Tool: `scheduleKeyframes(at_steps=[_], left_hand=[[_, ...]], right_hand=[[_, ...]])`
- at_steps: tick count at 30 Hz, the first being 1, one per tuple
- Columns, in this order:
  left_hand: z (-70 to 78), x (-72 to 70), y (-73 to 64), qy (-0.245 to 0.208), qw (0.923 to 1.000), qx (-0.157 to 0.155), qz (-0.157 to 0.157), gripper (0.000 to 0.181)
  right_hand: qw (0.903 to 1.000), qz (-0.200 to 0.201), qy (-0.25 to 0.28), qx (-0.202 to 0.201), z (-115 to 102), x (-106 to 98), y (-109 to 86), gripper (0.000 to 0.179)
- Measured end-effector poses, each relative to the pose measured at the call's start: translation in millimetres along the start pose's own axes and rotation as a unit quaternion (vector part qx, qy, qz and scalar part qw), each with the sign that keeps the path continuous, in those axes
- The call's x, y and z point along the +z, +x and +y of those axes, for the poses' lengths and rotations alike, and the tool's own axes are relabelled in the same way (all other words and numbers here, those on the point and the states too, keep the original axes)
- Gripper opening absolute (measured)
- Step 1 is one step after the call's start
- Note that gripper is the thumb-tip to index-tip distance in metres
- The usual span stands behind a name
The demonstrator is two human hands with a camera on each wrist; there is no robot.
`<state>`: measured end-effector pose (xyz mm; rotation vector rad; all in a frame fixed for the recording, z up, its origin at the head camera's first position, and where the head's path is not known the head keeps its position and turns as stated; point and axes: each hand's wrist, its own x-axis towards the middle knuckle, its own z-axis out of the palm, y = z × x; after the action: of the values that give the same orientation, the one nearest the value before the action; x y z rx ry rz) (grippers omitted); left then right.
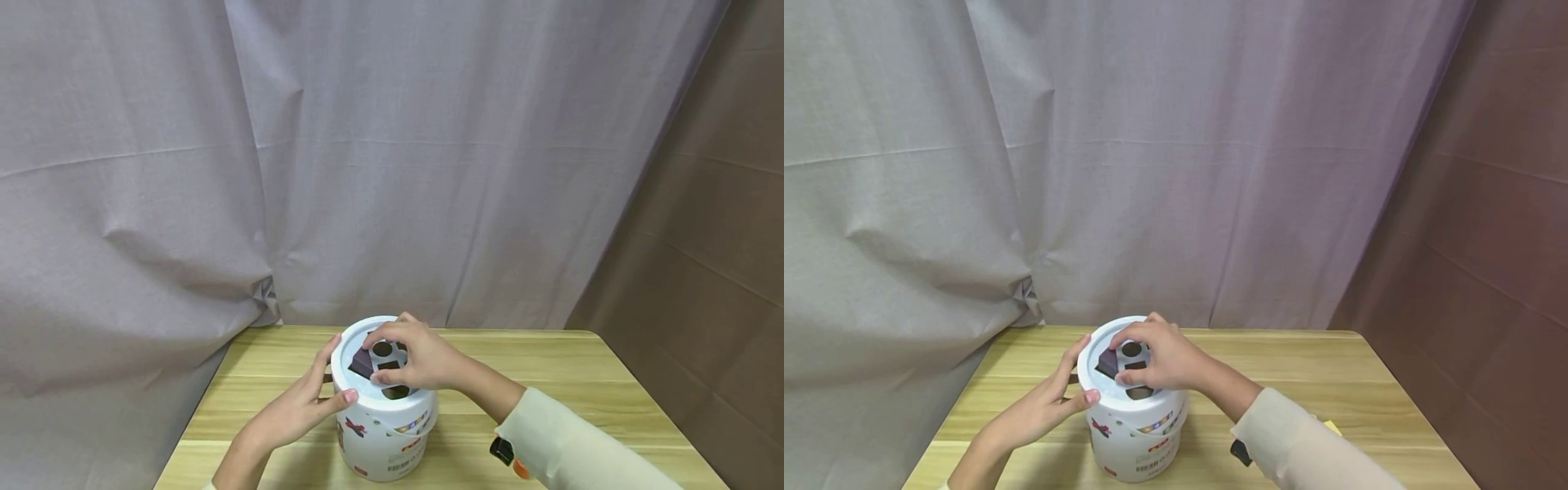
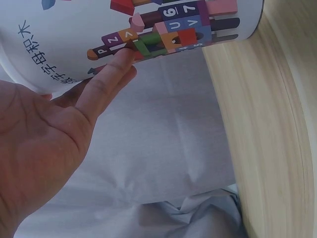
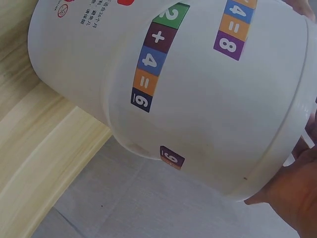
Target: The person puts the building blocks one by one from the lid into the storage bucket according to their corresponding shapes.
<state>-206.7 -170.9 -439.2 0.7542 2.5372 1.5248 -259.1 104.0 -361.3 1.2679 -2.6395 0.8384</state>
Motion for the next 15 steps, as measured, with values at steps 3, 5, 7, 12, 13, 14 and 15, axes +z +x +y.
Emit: scheduleKeyframes(at_steps=[3,5,7,12,13,14,15], left_hand=[[-1.1,0.3,0.0,0.002,1.0,-0.004,0.002,0.096],[-1.3,0.9,0.2,0.004,1.0,-0.007,0.004,0.096],[-1.6,1.4,0.1,0.008,0.9999,-0.009,0.007,0.097],[-1.2,1.7,-0.7,0.019,0.9997,-0.005,0.012,0.097],[-1.2,1.6,-0.9,0.02,0.9997,-0.002,0.011,0.098],[-0.7,1.5,-1.0,0.021,0.9997,0.0,0.011,0.098],[-0.5,1.5,-1.1,0.021,0.9997,0.001,0.011,0.097]], right_hand=[[1.0,-0.001,-0.003,0.004,-1,-1,-0.4,0.051],[1.0,0.005,-0.004,0.0,-2,-2,-1.7,0.054],[0.9998,0.015,-0.007,-0.009,-1,-3,-3.4,0.057],[0.9987,0.041,-0.012,-0.03,1,-9,-8.8,0.056],[0.9985,0.044,-0.012,-0.031,2,-10,-10.2,0.056],[0.9982,0.047,-0.015,-0.033,3,-12,-12.0,0.055],[0.9981,0.049,-0.017,-0.033,4,-14,-14.0,0.054]])
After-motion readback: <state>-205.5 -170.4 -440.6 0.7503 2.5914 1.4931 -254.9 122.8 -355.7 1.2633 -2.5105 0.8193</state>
